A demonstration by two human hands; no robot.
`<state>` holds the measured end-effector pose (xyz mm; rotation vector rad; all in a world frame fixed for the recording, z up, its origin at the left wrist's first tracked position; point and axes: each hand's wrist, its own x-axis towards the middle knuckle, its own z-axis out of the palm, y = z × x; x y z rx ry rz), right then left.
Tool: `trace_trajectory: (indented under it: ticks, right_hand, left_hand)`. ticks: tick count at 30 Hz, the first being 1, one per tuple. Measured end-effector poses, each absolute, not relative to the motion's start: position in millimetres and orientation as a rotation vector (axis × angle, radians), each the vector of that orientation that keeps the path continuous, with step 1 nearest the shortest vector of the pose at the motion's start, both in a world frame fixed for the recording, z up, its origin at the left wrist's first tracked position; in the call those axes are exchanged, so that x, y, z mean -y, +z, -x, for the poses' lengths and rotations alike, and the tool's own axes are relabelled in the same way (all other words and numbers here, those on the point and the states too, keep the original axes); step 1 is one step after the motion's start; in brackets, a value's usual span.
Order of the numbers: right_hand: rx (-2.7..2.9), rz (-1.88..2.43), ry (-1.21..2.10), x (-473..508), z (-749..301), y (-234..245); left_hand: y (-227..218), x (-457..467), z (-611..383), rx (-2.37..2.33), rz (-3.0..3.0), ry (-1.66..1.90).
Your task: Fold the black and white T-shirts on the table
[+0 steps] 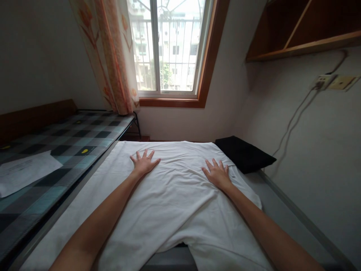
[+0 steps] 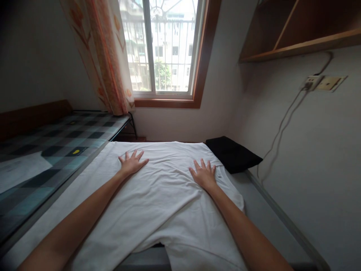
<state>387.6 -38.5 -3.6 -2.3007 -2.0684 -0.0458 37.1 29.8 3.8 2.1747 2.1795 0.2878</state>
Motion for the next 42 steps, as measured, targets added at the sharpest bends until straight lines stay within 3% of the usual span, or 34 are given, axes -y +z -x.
trace_trajectory:
  ticks: [28, 33, 38, 42]
  right_hand:
    - [1.993, 2.295, -0.012, -45.6, -370.5, 3.5]
    - [1.979, 2.267, -0.052, -43.7, -368.4, 5.5]
    - [1.944, 2.186, -0.121, -36.0, -367.9, 5.0]
    - [1.977, 2.185, 0.004, -33.2, -375.3, 6.6]
  left_hand:
    - [10.7, -127.9, -19.5, -2.123, -2.175, 0.312]
    - [5.9, -120.8, -22.7, -2.174, -2.237, 0.472]
    - [1.4, -100.9, -23.3, -2.193, -2.221, 0.380]
    - [-2.0, -81.4, -22.3, -2.143, -2.281, 0.286]
